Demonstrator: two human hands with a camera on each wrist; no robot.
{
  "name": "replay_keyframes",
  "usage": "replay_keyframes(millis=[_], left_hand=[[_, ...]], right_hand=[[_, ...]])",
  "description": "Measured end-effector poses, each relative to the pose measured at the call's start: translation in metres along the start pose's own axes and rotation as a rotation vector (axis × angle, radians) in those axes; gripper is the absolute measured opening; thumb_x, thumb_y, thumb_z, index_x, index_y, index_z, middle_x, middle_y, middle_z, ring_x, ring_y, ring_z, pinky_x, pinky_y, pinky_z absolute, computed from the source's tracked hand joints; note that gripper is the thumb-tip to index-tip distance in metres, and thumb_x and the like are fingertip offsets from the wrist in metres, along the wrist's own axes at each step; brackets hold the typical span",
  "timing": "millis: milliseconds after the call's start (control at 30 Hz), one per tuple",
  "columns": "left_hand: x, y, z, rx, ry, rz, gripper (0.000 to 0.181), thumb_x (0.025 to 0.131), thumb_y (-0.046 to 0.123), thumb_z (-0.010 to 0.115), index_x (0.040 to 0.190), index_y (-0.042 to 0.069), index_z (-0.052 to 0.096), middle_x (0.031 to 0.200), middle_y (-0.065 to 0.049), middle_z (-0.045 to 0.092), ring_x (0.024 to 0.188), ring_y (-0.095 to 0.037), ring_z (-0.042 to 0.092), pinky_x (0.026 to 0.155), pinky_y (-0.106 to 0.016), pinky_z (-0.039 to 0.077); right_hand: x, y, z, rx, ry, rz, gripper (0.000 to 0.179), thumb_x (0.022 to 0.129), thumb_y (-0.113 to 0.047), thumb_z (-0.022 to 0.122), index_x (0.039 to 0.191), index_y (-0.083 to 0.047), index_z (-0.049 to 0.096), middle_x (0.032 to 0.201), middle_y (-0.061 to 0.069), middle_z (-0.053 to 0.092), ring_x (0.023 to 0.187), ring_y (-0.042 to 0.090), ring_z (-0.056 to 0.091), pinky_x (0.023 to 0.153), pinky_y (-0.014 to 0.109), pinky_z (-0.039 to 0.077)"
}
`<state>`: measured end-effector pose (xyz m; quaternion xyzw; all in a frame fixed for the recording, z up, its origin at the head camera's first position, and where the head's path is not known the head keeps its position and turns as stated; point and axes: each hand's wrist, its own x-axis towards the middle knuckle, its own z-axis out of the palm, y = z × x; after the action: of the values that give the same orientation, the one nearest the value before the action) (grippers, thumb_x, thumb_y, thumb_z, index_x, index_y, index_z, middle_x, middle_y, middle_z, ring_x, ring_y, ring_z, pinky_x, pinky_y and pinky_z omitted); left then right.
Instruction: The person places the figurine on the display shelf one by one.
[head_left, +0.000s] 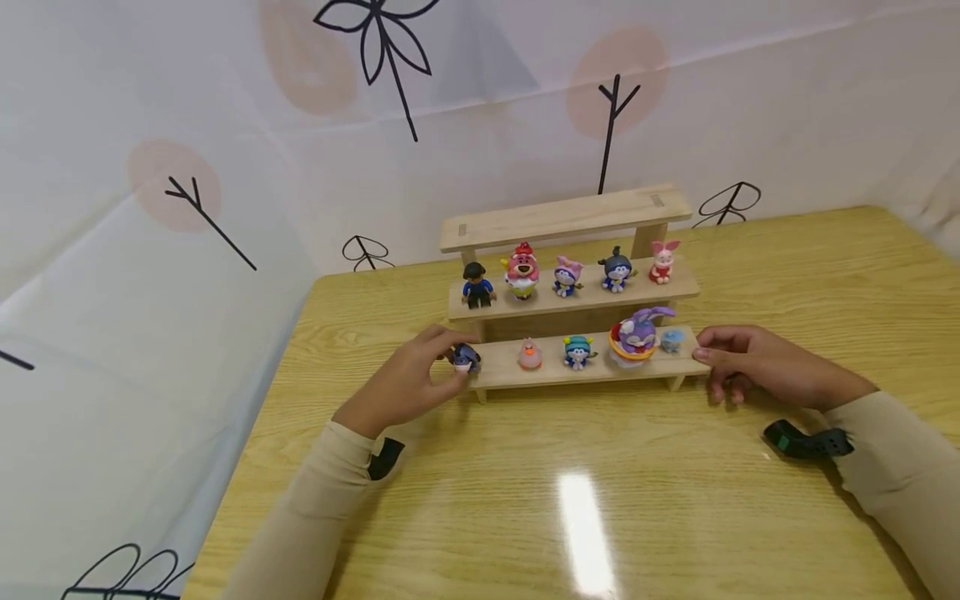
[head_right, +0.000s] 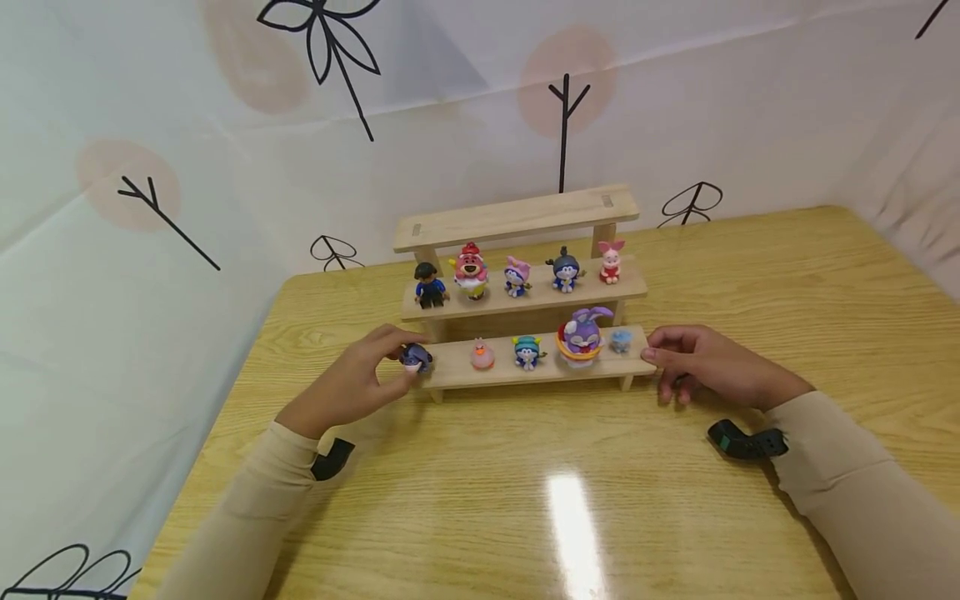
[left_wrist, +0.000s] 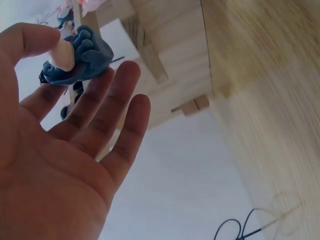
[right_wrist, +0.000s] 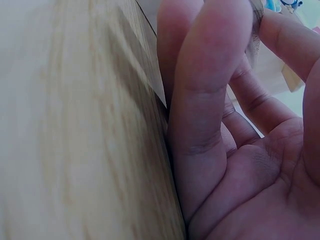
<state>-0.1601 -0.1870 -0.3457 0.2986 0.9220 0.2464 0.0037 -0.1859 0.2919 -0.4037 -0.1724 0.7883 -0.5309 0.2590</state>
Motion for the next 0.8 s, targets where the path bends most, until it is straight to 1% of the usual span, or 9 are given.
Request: replay_keyframes(millis=[133, 267, 333, 433, 533, 600, 800], left_hand=[[0.006, 0.004, 0.004, 0.029, -0.014, 0.017, 0.043, 0.097, 0.027, 0.064, 0.139, 0.022, 0.058, 0.127, 0.0, 0.058, 0.107, -0.015, 0.061, 0.09, -0.037, 0.056], [0.009, 0.006, 0.007, 0.045, -0.031, 0.005, 0.043, 0.098, 0.029, 0.063, 0.14, 0.024, 0.057, 0.135, -0.003, 0.056, 0.104, -0.013, 0.062, 0.088, -0.036, 0.056], [0.01, 0.007, 0.008, 0.048, -0.036, -0.002, 0.044, 0.098, 0.029, 0.063, 0.141, 0.023, 0.056, 0.139, -0.004, 0.054, 0.099, -0.012, 0.061, 0.086, -0.034, 0.056], [0.012, 0.008, 0.01, 0.057, -0.034, 0.007, 0.046, 0.097, 0.028, 0.063, 0.142, 0.022, 0.055, 0.143, -0.005, 0.053, 0.092, -0.011, 0.061, 0.082, -0.031, 0.055], [0.014, 0.009, 0.011, 0.069, -0.026, 0.028, 0.046, 0.097, 0.027, 0.063, 0.142, 0.02, 0.055, 0.14, -0.005, 0.055, 0.086, -0.011, 0.061, 0.077, -0.029, 0.053], [0.015, 0.01, 0.011, 0.078, -0.02, 0.036, 0.046, 0.097, 0.028, 0.063, 0.142, 0.021, 0.055, 0.138, -0.004, 0.056, 0.085, -0.012, 0.061, 0.076, -0.028, 0.052], [0.015, 0.011, 0.011, 0.093, -0.024, 0.025, 0.044, 0.097, 0.029, 0.064, 0.139, 0.022, 0.056, 0.132, -0.003, 0.06, 0.091, -0.012, 0.061, 0.082, -0.03, 0.054]], right_hand=[[0.001, 0.002, 0.0, 0.005, 0.0, 0.01, 0.018, 0.109, -0.024, 0.045, 0.114, -0.008, 0.052, 0.077, 0.011, 0.067, 0.069, 0.025, 0.066, 0.057, 0.037, 0.057], [0.001, 0.002, -0.001, 0.004, 0.004, 0.015, 0.018, 0.109, -0.025, 0.045, 0.113, -0.008, 0.052, 0.077, 0.011, 0.067, 0.068, 0.025, 0.066, 0.057, 0.036, 0.057], [0.001, 0.001, -0.001, 0.002, 0.004, 0.016, 0.018, 0.109, -0.025, 0.045, 0.113, -0.008, 0.051, 0.077, 0.011, 0.068, 0.068, 0.025, 0.066, 0.057, 0.036, 0.057], [0.001, 0.001, -0.001, 0.0, 0.005, 0.019, 0.018, 0.109, -0.025, 0.046, 0.113, -0.008, 0.051, 0.077, 0.011, 0.068, 0.068, 0.024, 0.066, 0.057, 0.036, 0.057], [0.001, 0.0, -0.001, 0.002, 0.008, 0.021, 0.018, 0.109, -0.025, 0.046, 0.113, -0.009, 0.052, 0.076, 0.01, 0.068, 0.068, 0.024, 0.066, 0.057, 0.036, 0.057], [0.001, 0.0, -0.001, 0.004, 0.008, 0.018, 0.017, 0.109, -0.024, 0.046, 0.112, -0.009, 0.052, 0.076, 0.01, 0.068, 0.067, 0.023, 0.066, 0.057, 0.036, 0.057], [0.001, 0.0, -0.001, 0.018, -0.002, 0.01, 0.016, 0.109, -0.023, 0.045, 0.112, -0.009, 0.052, 0.076, 0.009, 0.067, 0.068, 0.024, 0.066, 0.057, 0.036, 0.057]])
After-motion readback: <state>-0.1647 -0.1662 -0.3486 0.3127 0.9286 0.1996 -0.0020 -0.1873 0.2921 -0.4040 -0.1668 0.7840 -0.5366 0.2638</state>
